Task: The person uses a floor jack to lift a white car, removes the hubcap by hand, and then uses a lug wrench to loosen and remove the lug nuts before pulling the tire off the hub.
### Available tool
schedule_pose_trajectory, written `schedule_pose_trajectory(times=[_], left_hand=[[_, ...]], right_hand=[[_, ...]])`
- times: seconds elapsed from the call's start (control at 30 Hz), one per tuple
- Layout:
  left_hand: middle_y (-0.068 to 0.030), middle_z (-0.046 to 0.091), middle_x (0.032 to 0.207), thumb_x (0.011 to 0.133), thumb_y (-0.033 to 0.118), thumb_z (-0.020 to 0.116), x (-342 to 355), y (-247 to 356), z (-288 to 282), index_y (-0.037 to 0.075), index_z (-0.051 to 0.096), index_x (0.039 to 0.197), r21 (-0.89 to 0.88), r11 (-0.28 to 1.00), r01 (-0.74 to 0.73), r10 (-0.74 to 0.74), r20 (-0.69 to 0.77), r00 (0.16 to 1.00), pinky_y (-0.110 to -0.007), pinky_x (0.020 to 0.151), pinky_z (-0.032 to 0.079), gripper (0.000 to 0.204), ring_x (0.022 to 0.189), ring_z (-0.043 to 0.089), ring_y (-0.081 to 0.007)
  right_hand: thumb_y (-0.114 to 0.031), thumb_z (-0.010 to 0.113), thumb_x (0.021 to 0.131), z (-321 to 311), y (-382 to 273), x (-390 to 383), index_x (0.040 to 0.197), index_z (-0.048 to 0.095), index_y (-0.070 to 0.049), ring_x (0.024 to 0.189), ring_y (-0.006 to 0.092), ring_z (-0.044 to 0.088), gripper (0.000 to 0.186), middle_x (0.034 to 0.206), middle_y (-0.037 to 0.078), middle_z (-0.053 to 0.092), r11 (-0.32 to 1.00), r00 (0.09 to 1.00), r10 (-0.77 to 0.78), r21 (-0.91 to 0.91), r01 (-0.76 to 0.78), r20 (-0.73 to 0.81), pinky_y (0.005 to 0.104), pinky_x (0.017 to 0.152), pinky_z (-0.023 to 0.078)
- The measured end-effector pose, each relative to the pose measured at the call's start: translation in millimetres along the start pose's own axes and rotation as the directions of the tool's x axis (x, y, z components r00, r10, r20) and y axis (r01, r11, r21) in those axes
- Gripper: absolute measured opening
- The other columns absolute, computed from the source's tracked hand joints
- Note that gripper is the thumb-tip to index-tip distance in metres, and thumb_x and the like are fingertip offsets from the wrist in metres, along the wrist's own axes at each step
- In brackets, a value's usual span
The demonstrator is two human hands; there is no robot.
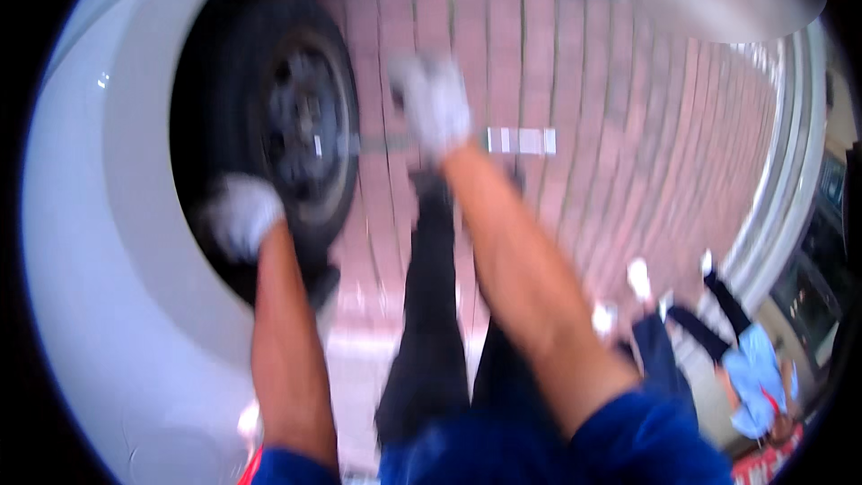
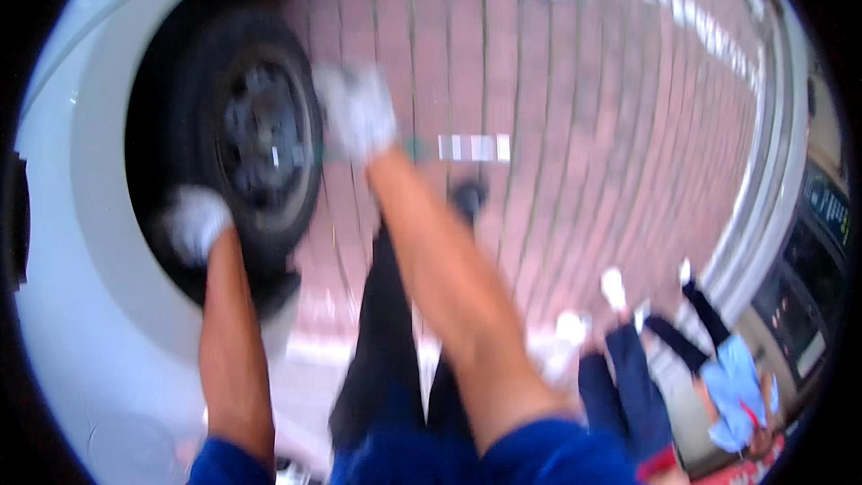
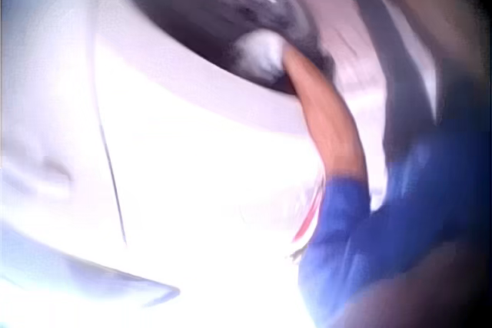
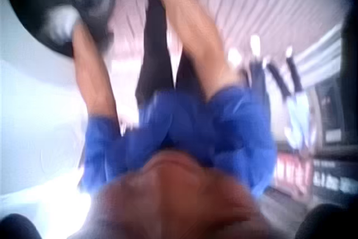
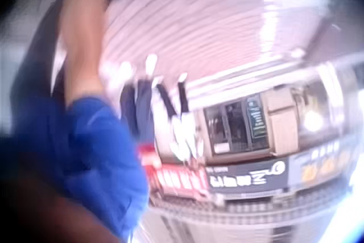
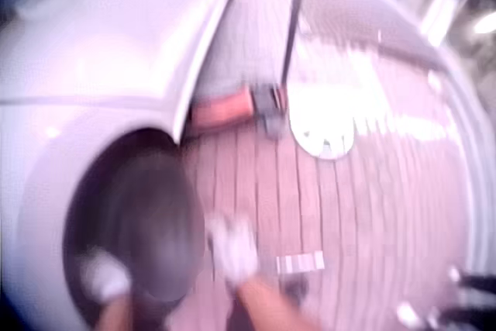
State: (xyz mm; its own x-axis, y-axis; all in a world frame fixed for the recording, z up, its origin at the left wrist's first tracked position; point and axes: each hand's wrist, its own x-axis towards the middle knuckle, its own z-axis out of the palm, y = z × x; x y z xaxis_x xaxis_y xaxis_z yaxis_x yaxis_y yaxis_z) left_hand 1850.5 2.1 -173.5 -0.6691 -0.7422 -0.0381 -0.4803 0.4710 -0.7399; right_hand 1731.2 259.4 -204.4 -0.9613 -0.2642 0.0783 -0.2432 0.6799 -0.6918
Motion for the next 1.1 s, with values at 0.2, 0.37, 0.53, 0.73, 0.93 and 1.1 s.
schedule_pose_trajectory(times=[0.2,0.37,0.53,0.73,0.93,1.1], left_hand=[[-0.0294,0.045,0.144,0.098,0.043,0.044,74.7,69.4,1.3,-0.006,0.043,0.14,-0.682,0.515,0.519,-0.605,0.14,0.784,-0.057,0.106,0.041,0.064,0.134,0.045,-0.0424],[-0.0305,0.054,0.126,0.095,0.04,0.045,45.9,80.9,-32.8,-0.007,0.048,0.128,-0.46,0.797,0.392,-0.486,-0.102,0.868,-0.054,0.098,0.046,0.058,0.115,0.055,-0.043],[-0.0283,0.055,0.125,0.096,0.042,0.046,10.9,55.9,-82.2,-0.007,0.048,0.13,-0.557,0.704,0.44,-0.532,-0.004,0.847,-0.053,0.093,0.05,0.059,0.114,0.057,-0.0423],[-0.0288,0.053,0.133,0.097,0.044,0.045,-8.9,60.1,-63.2,-0.005,0.047,0.134,-0.382,0.803,0.459,-0.499,-0.008,0.867,-0.054,0.094,0.05,0.062,0.119,0.056,-0.043],[-0.0291,0.05,0.134,0.097,0.043,0.044,-23.2,59.3,-89.0,-0.005,0.046,0.135,-0.509,0.725,0.464,-0.549,-0.021,0.836,-0.054,0.095,0.05,0.062,0.122,0.054,-0.0432],[-0.0296,0.05,0.134,0.097,0.043,0.044,-26.0,53.4,-87.3,-0.005,0.047,0.132,-0.564,0.71,0.422,-0.452,0.095,0.887,-0.054,0.094,0.05,0.059,0.119,0.056,-0.0402]], right_hand=[[-0.012,0.053,0.091,1.7,13.5,43.5,0.081,0.067,-0.004,0.06,0.0295,0.064,0.019,0.066,0.017,0.064,0.984,0.996,-0.072,-0.162,0.079,0.045,0.0412,0.058,0.051],[-0.024,0.059,0.093,3.3,12.3,52.5,0.079,0.065,0.002,0.058,0.0232,0.058,0.03,0.062,0.018,0.058,0.714,0.929,0.369,0.646,-0.271,-0.019,0.0396,0.058,0.048],[-0.02,0.068,0.089,-42.7,-8.7,34.6,0.083,0.069,0.004,0.06,0.0108,0.054,0.025,0.068,0.004,0.061,0.554,0.825,0.557,0.699,-0.452,0.093,0.0283,0.055,0.044],[-0.021,0.066,0.089,-70.4,0.3,20.8,0.081,0.068,0.003,0.06,0.0122,0.056,0.025,0.065,0.002,0.06,0.585,0.853,0.506,0.677,-0.447,0.126,0.0289,0.056,0.047],[0.007,0.069,0.062,-53.0,0.9,-148.2,0.062,0.055,-0.005,0.051,0.029,0.052,0.019,0.057,0.01,0.046,0.848,0.998,-0.066,0.527,0.067,-0.02,0.0379,0.052,0.045],[0.005,0.069,0.065,-51.8,9.4,-160.0,0.062,0.049,-0.006,0.05,0.031,0.047,0.023,0.059,0.01,0.044,0.76,0.977,-0.194,0.615,0.209,-0.093,0.0426,0.049,0.036]])
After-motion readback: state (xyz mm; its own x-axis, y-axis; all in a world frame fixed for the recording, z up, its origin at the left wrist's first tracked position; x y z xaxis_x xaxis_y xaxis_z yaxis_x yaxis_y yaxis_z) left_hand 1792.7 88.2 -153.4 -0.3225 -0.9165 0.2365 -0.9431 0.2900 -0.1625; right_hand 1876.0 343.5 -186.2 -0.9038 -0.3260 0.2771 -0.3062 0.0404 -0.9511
